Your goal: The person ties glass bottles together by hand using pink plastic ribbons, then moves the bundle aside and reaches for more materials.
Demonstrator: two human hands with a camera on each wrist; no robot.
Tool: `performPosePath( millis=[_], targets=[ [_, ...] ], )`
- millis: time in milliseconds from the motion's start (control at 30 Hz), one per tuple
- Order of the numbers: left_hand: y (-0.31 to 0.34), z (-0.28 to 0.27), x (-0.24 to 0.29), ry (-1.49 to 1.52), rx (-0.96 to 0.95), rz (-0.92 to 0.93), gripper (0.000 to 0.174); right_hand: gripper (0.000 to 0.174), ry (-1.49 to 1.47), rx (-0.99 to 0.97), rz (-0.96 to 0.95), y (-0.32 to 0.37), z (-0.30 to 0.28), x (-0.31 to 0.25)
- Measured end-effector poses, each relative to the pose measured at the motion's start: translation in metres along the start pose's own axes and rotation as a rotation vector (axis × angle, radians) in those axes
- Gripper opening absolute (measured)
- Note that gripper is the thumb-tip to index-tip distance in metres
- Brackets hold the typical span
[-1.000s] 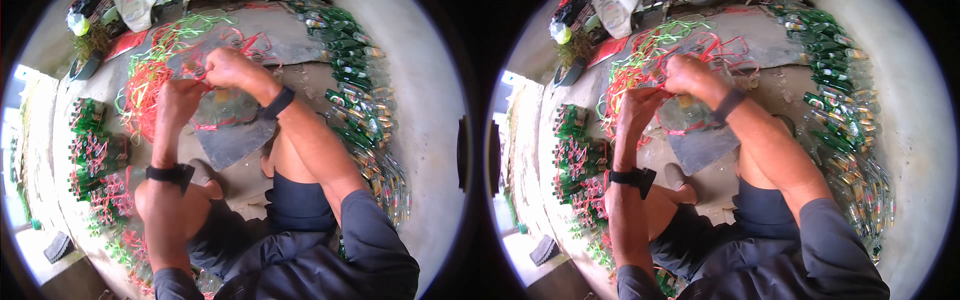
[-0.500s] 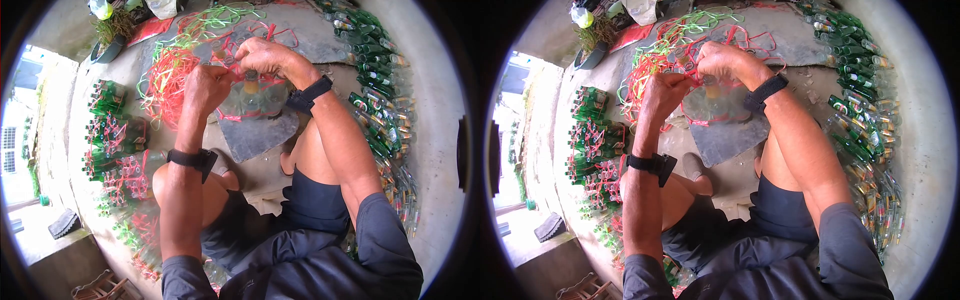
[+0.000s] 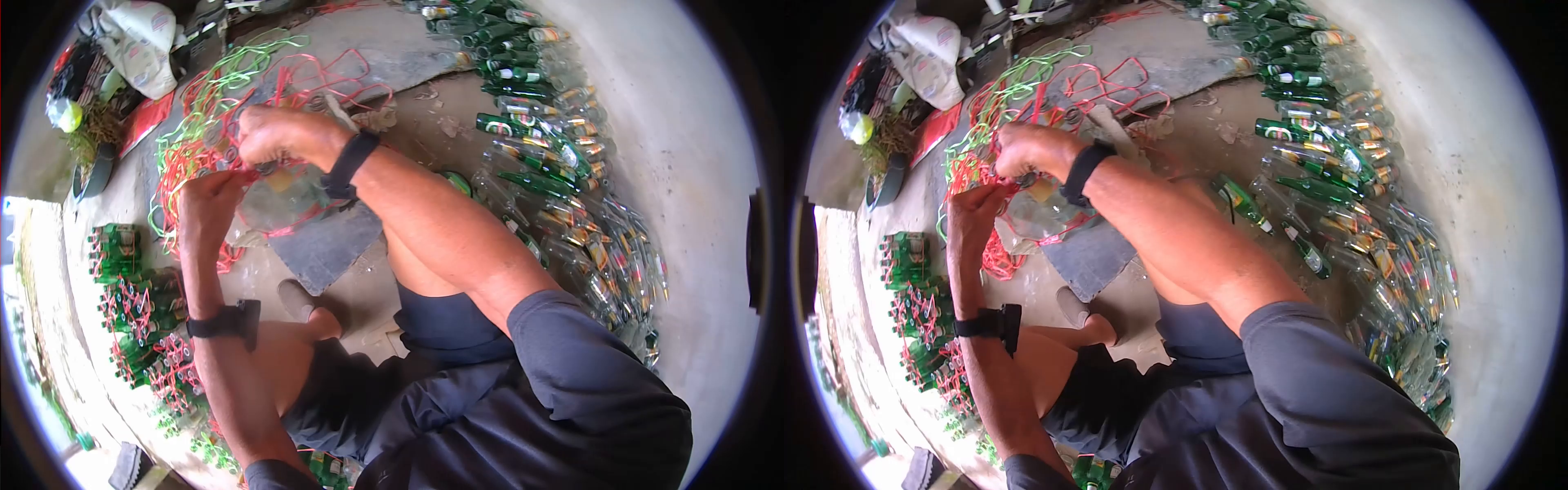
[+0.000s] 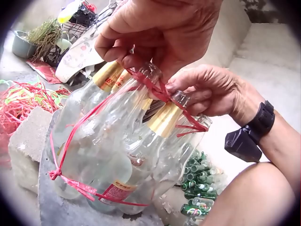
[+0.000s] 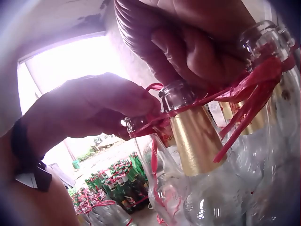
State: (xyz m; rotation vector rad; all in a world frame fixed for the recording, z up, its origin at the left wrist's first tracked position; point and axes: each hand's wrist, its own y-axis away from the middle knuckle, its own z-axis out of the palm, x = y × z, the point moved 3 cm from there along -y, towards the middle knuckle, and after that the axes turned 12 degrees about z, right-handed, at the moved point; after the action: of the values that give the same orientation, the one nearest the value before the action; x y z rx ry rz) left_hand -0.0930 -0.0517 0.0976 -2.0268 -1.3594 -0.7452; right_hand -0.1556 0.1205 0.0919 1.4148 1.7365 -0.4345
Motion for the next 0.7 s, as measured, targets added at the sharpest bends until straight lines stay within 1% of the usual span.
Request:
performPosePath(
  millis=[33,67,100,233,300,433,500,567,600,633,667,700],
  targets=[
    [-0.001,0.002,0.0,0.004,-0.006,0.008,0.023,0.022,0.005,0.023,-0.006,0.002,-0.001,-0.004],
    [-0.001,0.002,-0.005,0.017,0.002,-0.029,0.023,0.038,0.048,-0.043,0.077,0.0,0.0,-0.005],
    [-0.001,0.001,-0.008,0.028,0.011,-0.068,0.023,0.038,0.048,-0.041,0.077,-0.003,0.002,-0.006],
    [-0.001,0.003,-0.009,-0.016,0.032,-0.044,0.024,0.038,0.069,-0.005,0.124,-0.001,0.006,-0.002],
    [-0.002,0.003,-0.009,0.012,0.006,-0.046,0.023,0.038,0.086,0.025,0.06,-0.004,0.007,-0.006],
    [-0.005,0.007,-0.008,0.077,0.015,-0.04,0.025,0.038,0.048,0.037,0.12,0.004,0.006,-0.007],
    [-0.004,0.003,-0.009,-0.074,0.008,-0.038,0.025,0.038,0.068,0.055,0.106,0.002,0.009,-0.004],
    [-0.003,0.003,-0.006,-0.065,0.009,-0.019,0.025,0.027,0.087,0.079,0.018,0.006,0.009,-0.005],
    [-0.004,0.004,-0.018,-0.13,0.013,0.034,0.025,0.021,-0.042,0.166,-0.332,0.004,0.015,0.011],
    [-0.003,0.004,-0.014,-0.214,0.026,0.016,0.026,0.018,-0.194,0.248,-0.686,0.003,0.019,0.027],
    [-0.003,0.003,-0.006,-0.188,0.015,0.042,0.024,0.019,-0.054,0.16,-0.485,-0.003,0.019,0.02],
    [-0.002,0.004,-0.006,-0.203,0.028,0.017,0.023,0.022,0.095,0.072,-0.287,-0.007,0.017,0.015]
  ],
)
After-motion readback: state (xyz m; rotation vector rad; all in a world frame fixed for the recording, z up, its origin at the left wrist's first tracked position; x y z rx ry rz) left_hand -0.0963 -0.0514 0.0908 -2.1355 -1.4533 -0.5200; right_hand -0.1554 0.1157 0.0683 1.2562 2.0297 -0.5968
